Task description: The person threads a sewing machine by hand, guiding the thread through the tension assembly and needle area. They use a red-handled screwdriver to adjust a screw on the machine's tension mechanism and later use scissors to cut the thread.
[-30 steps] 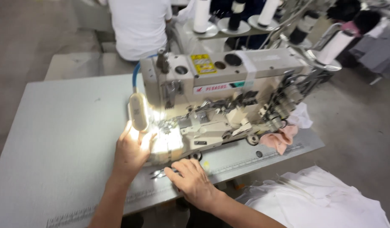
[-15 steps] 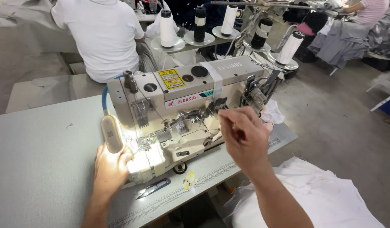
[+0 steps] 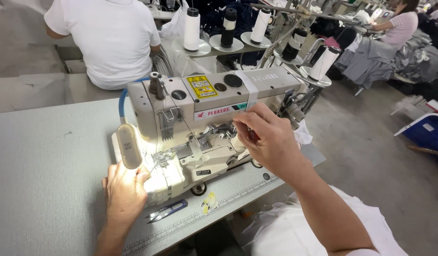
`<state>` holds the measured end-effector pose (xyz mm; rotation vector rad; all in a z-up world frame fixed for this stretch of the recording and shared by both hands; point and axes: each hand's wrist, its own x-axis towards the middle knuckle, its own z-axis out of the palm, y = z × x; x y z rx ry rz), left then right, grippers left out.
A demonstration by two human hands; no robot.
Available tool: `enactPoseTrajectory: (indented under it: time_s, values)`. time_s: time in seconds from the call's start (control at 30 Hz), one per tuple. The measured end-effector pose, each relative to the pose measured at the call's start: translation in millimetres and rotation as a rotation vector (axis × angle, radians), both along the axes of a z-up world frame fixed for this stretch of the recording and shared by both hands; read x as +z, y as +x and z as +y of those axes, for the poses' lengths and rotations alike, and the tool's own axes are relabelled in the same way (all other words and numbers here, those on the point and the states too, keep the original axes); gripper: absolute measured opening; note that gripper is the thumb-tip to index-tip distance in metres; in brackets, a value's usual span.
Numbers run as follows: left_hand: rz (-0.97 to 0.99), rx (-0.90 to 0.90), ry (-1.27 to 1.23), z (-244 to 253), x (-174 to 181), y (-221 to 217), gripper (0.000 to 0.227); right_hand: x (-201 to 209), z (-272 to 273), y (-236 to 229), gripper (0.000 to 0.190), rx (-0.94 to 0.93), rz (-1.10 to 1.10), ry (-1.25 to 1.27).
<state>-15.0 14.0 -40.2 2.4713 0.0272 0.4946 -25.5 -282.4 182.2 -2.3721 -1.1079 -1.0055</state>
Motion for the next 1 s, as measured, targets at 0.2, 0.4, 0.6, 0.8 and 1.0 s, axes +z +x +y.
enactPoseTrajectory:
  time_s: [0.2,0.4,0.6,0.8,1.0]
  values:
    - [-0.096,-0.002,0.034,0.3,-9.5,0.3,0.016,1.5,2.8,3.0,0.013,-0.027,0.073,-0.121]
    - [-0.106,-0.015,0.046,0.7,-9.3,-0.4,0.015,7.6,6.1,-1.7,0.01,-0.068,0.069,-0.222]
    - [-0.113,-0.01,0.05,-0.3,-8.1,-0.9,0.016,6.3,3.5,0.0,0.011,-0.092,0.067,-0.292]
    - [-0.104,-0.012,0.055,0.0,-9.7,-0.3,0.016,1.3,0.6,2.7,0.018,-0.116,0.081,-0.34]
    - [-0.097,-0.016,0.041,-0.4,-7.1,-1.1,0.016,-1.3,-1.7,3.5,0.032,-0.137,0.092,-0.402]
